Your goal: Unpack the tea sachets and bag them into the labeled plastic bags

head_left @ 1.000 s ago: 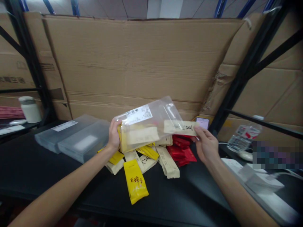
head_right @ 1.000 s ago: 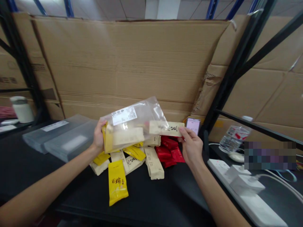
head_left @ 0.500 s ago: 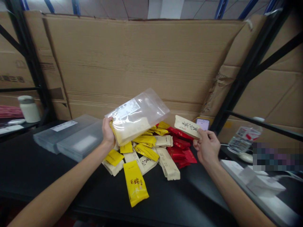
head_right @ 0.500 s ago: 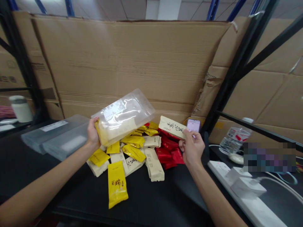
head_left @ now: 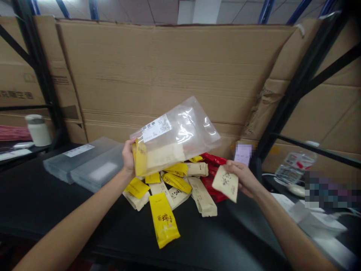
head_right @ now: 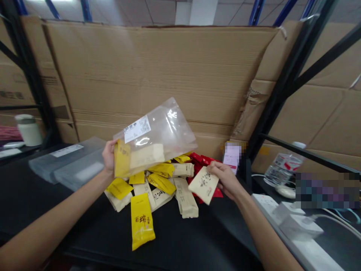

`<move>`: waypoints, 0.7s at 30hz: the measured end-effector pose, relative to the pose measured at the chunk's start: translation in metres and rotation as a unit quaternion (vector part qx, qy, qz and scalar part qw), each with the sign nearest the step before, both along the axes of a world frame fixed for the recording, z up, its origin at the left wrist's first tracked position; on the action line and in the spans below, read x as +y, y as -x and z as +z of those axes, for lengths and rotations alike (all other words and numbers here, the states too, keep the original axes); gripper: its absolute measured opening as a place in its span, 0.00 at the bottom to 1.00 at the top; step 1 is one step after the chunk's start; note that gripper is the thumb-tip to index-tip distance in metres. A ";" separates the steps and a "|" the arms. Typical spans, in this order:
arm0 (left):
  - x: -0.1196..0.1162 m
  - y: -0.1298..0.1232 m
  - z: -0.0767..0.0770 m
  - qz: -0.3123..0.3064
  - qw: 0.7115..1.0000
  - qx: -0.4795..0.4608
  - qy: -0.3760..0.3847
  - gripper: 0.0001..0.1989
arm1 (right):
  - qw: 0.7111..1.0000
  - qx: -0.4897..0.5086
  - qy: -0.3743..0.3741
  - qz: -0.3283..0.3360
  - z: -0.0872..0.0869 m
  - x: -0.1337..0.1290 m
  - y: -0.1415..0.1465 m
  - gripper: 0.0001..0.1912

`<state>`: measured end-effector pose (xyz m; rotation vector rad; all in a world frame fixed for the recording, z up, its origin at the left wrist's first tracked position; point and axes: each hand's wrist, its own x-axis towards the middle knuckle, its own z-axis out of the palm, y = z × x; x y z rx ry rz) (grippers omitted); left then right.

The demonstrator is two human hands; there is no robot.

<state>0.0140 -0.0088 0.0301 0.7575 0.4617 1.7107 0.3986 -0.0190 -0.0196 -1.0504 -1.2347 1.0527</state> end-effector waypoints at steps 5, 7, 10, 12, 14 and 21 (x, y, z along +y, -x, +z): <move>-0.001 -0.001 0.001 0.000 1.000 0.000 0.010 0.17 | 0.993 -0.005 0.051 0.106 0.004 -0.009 0.020 0.18; 0.000 0.000 0.002 0.007 1.000 -0.001 0.015 0.18 | 0.994 0.058 0.028 0.094 0.006 -0.011 0.033 0.16; 0.003 0.003 0.002 0.029 0.999 -0.008 0.017 0.18 | 0.988 0.094 0.015 0.119 0.006 -0.010 0.045 0.21; 0.005 0.004 0.002 0.041 0.999 -0.012 0.018 0.17 | 0.992 0.077 -0.007 0.103 0.003 -0.009 0.048 0.22; 0.006 0.003 0.001 0.041 0.999 -0.004 0.025 0.16 | 0.995 0.036 -0.047 0.076 -0.001 -0.009 0.048 0.20; 0.004 -0.009 -0.011 0.010 0.995 0.094 0.008 0.17 | 0.923 -0.277 -0.266 0.033 -0.006 -0.042 0.070 0.16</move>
